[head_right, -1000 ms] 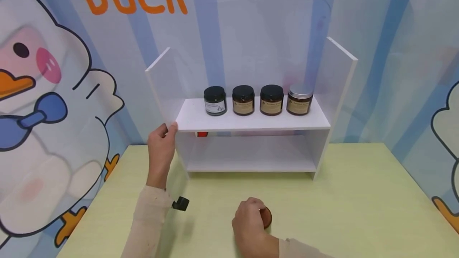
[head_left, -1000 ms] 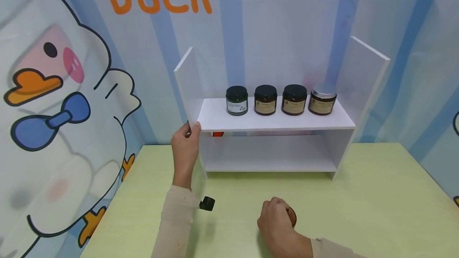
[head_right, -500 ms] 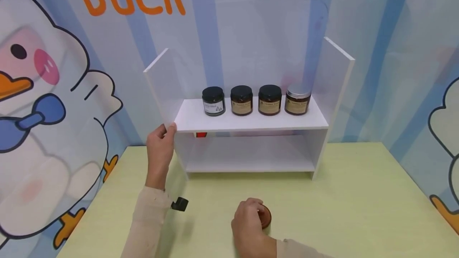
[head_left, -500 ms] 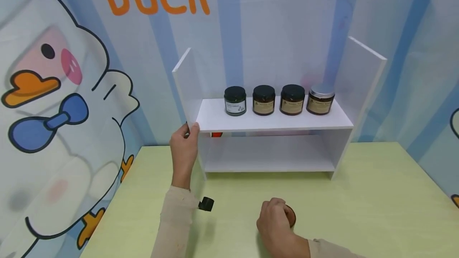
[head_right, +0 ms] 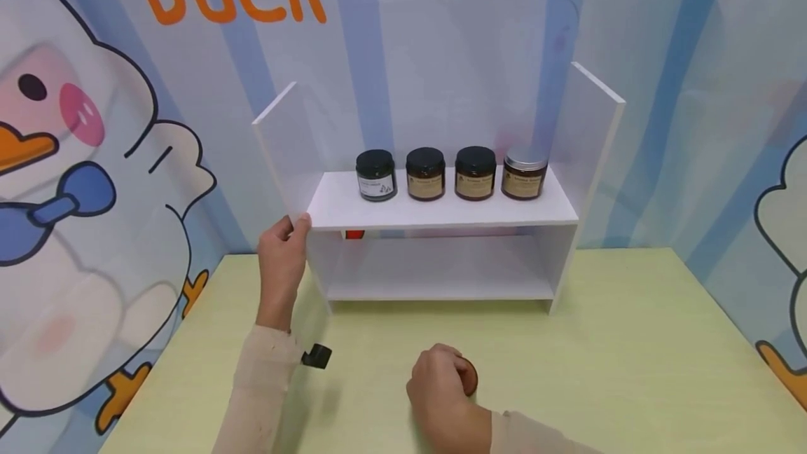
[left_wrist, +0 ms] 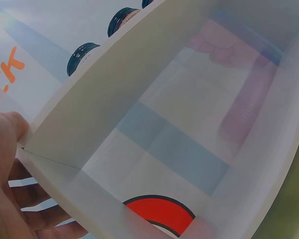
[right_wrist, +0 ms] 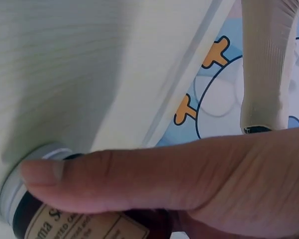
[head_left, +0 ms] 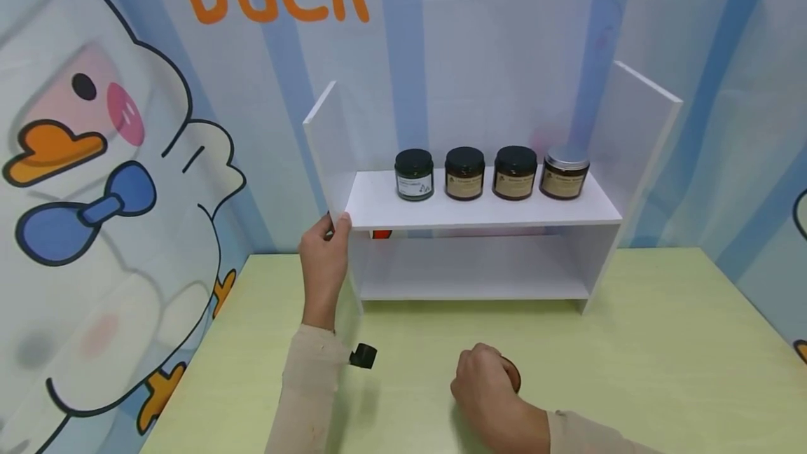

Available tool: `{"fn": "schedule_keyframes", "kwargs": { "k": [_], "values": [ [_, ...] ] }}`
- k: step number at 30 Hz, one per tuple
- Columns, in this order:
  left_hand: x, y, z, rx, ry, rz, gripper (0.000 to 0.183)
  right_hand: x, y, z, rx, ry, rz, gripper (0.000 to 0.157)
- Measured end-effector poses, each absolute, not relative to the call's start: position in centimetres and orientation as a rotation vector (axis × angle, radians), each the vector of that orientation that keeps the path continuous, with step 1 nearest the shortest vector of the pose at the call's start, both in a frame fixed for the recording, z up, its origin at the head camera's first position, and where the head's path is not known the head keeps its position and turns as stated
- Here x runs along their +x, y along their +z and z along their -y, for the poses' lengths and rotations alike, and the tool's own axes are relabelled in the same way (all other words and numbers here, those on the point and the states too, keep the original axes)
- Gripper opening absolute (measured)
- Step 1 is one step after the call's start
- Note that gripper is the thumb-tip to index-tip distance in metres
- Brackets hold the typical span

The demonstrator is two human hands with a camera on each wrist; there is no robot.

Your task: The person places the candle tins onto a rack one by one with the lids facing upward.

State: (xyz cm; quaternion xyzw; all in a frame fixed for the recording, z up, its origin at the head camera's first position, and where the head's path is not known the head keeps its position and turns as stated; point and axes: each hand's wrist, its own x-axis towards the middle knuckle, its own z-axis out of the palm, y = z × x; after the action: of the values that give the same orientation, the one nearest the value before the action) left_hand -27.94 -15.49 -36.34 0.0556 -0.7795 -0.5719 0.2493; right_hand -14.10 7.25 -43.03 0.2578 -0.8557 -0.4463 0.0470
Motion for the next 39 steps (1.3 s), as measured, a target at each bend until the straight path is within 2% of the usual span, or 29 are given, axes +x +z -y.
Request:
{"fn": "schedule_keyframes", "kwargs": {
  "k": [6, 12, 18, 30, 37, 39],
  "values": [
    [-28.0, -36.3, 15.6, 0.148, -1.556, 2.126, 0.044, -14.5, -42.6, -7.9, 0.875, -1.255, 2.626, 0.024],
    [-27.9, -36.2, 15.7, 0.153, -1.568, 2.133, 0.044, -14.8, -42.4, -8.9, 0.896, -0.892, 2.677, 0.021],
    [-27.9, -36.3, 15.7, 0.148, -1.573, 2.127, 0.043, -14.7, -42.6, -10.4, 0.905, -0.573, 2.664, 0.026],
    [-28.0, -36.4, 15.6, 0.147, -1.575, 2.133, 0.045, -15.0, -42.7, -12.3, 0.939, -0.208, 2.749, 0.027],
    [-27.9, -36.2, 15.6, 0.139, -1.574, 2.13, 0.046, -15.4, -42.9, -12.7, 0.9, 0.016, 2.9, 0.052],
    [-27.8, -36.2, 15.6, 0.137, -1.571, 2.128, 0.045, -15.5, -43.1, -13.0, 0.895, 0.071, 2.916, 0.055]
  ]
}}
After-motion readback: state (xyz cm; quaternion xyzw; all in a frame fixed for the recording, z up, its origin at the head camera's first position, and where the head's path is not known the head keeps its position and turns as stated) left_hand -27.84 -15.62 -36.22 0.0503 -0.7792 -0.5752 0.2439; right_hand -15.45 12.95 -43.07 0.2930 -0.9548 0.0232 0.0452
